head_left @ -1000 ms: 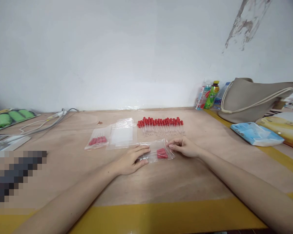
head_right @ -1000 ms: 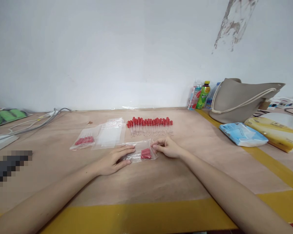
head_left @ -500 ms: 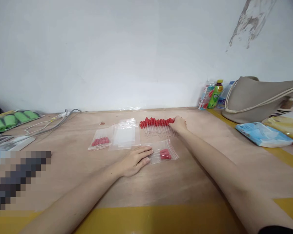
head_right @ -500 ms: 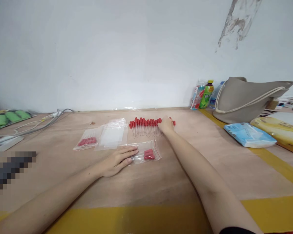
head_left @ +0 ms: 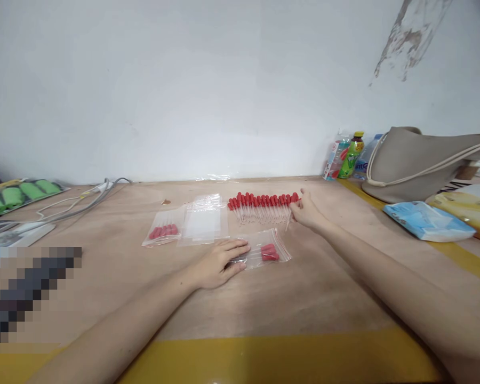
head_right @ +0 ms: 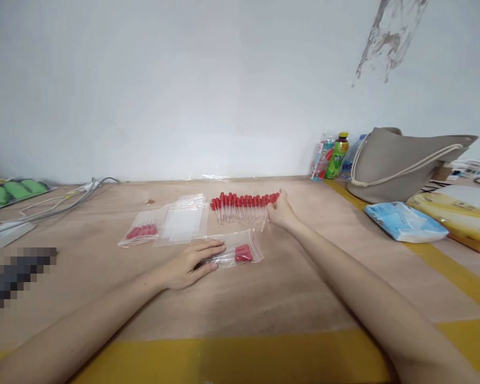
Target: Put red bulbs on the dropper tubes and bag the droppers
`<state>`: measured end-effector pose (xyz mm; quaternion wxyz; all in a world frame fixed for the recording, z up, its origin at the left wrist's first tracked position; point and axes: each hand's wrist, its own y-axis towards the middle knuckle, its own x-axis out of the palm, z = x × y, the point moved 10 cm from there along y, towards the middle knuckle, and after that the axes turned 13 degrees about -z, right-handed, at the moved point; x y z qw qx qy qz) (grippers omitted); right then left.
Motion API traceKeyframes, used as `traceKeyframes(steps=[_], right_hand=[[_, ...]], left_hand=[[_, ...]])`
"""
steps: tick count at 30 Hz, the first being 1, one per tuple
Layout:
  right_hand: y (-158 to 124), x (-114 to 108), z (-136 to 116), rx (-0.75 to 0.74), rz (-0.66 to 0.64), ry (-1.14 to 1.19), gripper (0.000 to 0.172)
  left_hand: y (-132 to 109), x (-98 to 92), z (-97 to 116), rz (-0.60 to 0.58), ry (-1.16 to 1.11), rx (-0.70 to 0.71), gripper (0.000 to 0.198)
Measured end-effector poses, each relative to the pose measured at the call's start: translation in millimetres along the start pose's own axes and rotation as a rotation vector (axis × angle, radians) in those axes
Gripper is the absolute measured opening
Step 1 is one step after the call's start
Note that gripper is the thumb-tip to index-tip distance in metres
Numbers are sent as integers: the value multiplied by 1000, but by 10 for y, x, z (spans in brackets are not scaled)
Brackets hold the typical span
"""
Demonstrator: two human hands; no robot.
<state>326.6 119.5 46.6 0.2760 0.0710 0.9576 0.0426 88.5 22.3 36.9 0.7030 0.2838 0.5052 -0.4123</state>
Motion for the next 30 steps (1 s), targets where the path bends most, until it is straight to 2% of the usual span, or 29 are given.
traceKeyframes(steps=[2,5,8,11,14,18,22,30], right_hand=[[-199,60,47,-48,-37,169,61],[-439,142,121,-97,-4,441,55],[-555,273,192,-92,5,577,47],[-580,423,237,-56,-93,632,41],[-591,439,199,-85,-198,540,37],[-622,379,53,-204,-285,243,30],[-648,522,-72,-298,-402,118,27],[-592,549,-156,-306,-266,-40,14]], left_hand=[[1,4,-4,3,-4,3,43],[1,5,-7,14,-14,14,44],[-5,0,-16,27,-31,10,46],[-13,-6,-15,30,-46,5,49],[-15,-7,-3,22,-59,6,49],[-15,-17,9,23,-66,13,49],[-12,-29,16,32,-57,26,48],[-17,-17,-2,36,-52,17,47]])
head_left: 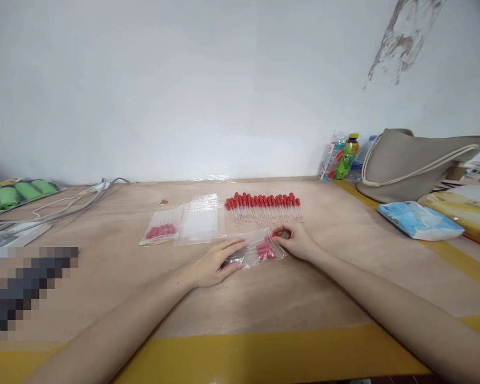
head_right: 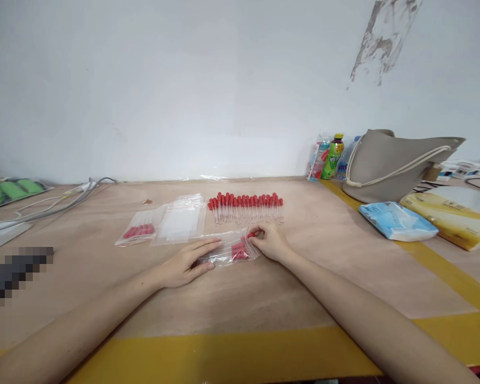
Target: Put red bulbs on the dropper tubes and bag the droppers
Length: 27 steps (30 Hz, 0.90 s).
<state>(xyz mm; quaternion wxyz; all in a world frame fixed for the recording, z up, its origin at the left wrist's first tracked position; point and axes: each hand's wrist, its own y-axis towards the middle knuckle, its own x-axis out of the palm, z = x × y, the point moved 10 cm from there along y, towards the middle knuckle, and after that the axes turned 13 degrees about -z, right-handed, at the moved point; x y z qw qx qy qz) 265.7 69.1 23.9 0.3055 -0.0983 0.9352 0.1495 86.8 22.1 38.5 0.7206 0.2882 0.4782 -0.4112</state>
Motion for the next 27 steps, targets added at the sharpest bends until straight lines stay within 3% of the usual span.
traceKeyframes(steps=[7,11,14,16,21,24,27], right_hand=[[1,126,-126,-41,-115,68,17],[-7,145,-231,-95,-121,126,17],[11,99,-169,-74,-117,183,17],[47,-38,-44,-11,-50,117,18],[191,-678,347,312,277,-348,13],[322,-926,530,481,375,-422,23],[429,-1014,705,645,388,-400,31]], left_hand=[[1,-2,6,-5,0,5,48],[5,2,2,-9,-1,2,47],[4,10,-12,-9,-7,-2,46],[1,13,-20,-5,-6,-1,48],[-2,24,-51,-15,3,-35,50],[-5,0,-39,-6,-25,-42,42],[-10,-33,-11,19,-69,-25,31]])
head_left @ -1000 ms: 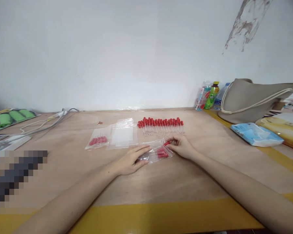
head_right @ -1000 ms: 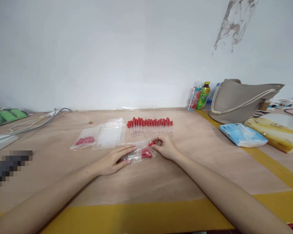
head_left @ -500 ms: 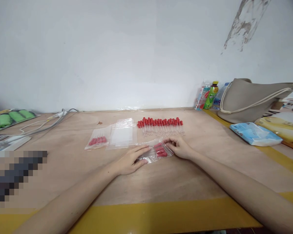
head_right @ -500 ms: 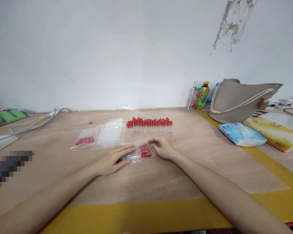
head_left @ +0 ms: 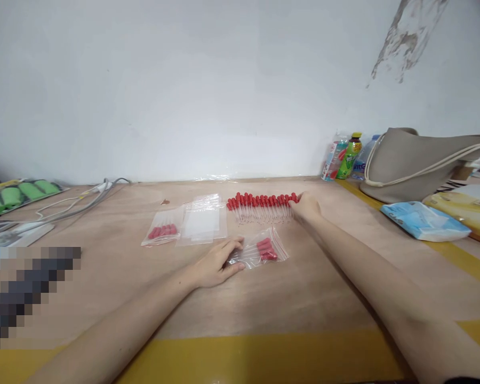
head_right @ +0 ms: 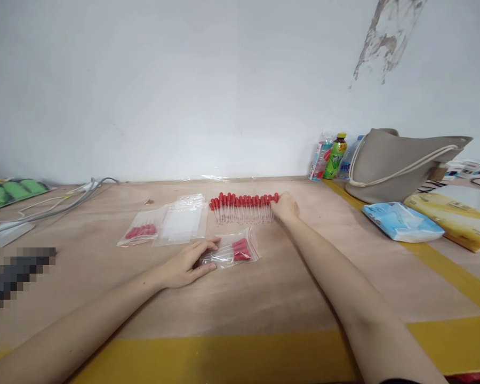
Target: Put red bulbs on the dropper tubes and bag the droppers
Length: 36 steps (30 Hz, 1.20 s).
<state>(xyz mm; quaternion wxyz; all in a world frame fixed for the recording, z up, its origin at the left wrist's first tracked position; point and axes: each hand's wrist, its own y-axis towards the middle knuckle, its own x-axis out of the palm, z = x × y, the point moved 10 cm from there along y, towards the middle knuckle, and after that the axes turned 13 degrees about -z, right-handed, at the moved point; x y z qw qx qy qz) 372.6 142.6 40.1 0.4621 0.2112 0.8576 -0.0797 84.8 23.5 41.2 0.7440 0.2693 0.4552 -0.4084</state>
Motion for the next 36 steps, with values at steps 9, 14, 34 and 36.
traceKeyframes(steps=[9,14,34,36], right_hand=[[226,43,51,116,-43,103,19],[137,-88,-52,14,-19,262,19],[-1014,481,-191,-278,-387,1191,35],[-1076,506,-241,-310,-447,1118,32]], left_hand=[[-6,-6,20,-3,-18,1,26],[5,13,21,-23,20,-1,36],[-5,26,-22,-26,43,-27,50],[-4,26,-21,-22,43,-22,51]])
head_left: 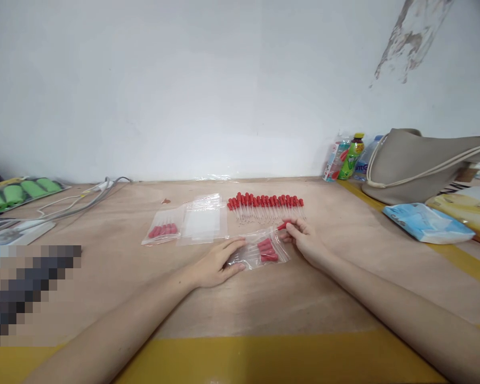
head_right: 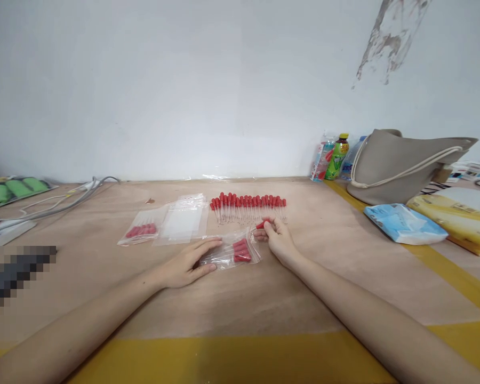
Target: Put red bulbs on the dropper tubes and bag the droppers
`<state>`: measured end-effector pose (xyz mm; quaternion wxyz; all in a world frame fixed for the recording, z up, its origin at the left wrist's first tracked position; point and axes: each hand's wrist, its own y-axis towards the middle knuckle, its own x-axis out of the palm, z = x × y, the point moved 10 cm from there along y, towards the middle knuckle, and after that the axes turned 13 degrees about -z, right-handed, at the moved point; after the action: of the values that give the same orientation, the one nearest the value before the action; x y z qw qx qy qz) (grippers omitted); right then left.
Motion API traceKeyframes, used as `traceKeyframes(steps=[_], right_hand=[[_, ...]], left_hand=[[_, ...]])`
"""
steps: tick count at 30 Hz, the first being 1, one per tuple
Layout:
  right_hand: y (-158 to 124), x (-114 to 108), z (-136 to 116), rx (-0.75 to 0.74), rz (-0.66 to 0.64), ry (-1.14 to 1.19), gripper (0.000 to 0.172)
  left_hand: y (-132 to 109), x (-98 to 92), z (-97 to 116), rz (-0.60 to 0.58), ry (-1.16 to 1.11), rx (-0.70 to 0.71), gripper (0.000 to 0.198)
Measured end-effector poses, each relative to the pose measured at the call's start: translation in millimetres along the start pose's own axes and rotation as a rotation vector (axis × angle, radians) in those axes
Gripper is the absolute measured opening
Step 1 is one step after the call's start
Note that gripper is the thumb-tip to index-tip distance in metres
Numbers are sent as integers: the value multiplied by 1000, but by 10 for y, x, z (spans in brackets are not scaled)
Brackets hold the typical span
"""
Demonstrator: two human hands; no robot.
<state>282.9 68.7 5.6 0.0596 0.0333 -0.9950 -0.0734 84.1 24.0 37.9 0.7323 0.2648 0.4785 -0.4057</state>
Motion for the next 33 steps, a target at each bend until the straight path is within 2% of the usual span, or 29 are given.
traceKeyframes(steps=[3,6,8,22,26,33], right_hand=[[-30,123,-33,13,-123,-185,30],[-40,207,-124,-61,-208,-282,28],[-34,221,-152,-86,-234,-268,29],[57,320,-4,6,-499,-245,29],[84,324,16,43,-515,-261,29],[149,359,59,33,-370,-318,22]], left_hand=[[5,1,3,6,-1,9,51],[6,5,2,9,7,10,51],[4,11,0,7,12,7,51],[15,10,-6,9,2,5,51],[13,0,5,18,-11,18,49],[12,-4,11,24,-2,24,49]])
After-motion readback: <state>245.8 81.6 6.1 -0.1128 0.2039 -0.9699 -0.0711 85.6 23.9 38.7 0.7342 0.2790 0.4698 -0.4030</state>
